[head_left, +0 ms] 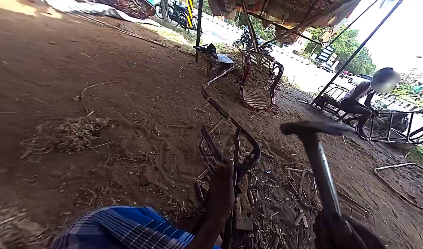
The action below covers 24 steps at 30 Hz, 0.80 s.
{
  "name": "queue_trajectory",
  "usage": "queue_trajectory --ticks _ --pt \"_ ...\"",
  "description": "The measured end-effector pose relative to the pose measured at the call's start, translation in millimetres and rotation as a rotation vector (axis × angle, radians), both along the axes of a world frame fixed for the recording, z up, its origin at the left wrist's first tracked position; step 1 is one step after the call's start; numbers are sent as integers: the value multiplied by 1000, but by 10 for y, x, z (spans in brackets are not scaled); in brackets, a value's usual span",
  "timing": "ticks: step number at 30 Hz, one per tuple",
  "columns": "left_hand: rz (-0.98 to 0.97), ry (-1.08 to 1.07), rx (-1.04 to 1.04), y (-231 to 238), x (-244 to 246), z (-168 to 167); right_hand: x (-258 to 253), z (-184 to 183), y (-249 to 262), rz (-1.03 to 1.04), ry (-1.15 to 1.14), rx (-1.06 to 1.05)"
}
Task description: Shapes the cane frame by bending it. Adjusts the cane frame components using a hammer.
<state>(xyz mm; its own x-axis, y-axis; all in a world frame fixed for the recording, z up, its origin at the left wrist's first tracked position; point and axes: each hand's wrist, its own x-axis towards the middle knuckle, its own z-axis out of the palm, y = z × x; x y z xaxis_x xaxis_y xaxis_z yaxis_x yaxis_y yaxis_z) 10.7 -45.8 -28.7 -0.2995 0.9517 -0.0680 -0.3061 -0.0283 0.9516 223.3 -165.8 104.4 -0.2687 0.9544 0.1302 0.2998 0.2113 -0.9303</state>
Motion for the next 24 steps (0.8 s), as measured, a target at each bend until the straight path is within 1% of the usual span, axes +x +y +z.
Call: queue_trajectory --ticks 1,2,3,4,5,6,7,8,9,10,11,12,13,14,15,16,17,18,19,20,21,22,23,24 --pt "-3 -19 12 19 9 15 -28 -20 57 -7 19 91" --pt "-8 -23 22 31 15 18 -21 -120 128 -27 -44 134" --pt "-16 -21 22 29 16 5 32 -242 199 -51 -184 80" --pt "-26 -16 13 24 16 -16 102 -304 273 -68 -327 -86" --pt "-31 -13 -3 14 17 -32 144 -308 322 -87 -362 -231" --pt "-23 -27 -16 22 26 -10 148 -214 335 -117 -292 -311" --pt "-5 -38 -20 57 33 20 123 -67 312 -134 -175 -304" --pt "3 -40 -29 59 39 11 78 58 224 -142 -44 -213" --pt "4 -40 -33 54 55 5 30 151 139 -128 68 -72" --pt "10 -42 -29 69 62 24 -11 167 114 -98 121 101" --pt "12 -39 -24 74 56 35 -32 68 128 -77 119 238" --pt "10 -32 -25 64 41 31 -9 -130 156 -80 49 278" --pt "0 -12 -29 50 23 18 61 -314 182 -90 -113 174" --pt "-8 9 -22 50 15 2 132 -392 252 -88 -274 -58" --pt "-24 44 -20 28 6 -29 165 -409 305 -92 -332 -256" --pt "-24 63 -6 45 -2 -9 162 -326 342 -109 -295 -347" --pt "-3 84 30 117 -15 27 121 -167 360 -130 -218 -307" --pt "-4 108 31 87 -14 -5 69 -26 248 -145 -107 -191" --pt "-14 116 20 44 5 -37 22 88 137 -126 8 -29" --pt "-15 107 22 62 18 -35 -26 129 122 -96 87 156" --pt "-10 100 23 67 28 -33 -49 46 142 -79 112 286" --pt "-8 94 19 59 28 -37 -15 -138 152 -78 64 310" --pt "-8 95 16 58 22 -38 67 -321 157 -78 -75 197" --pt "0 92 24 74 24 -31 144 -386 210 -75 -217 -22"
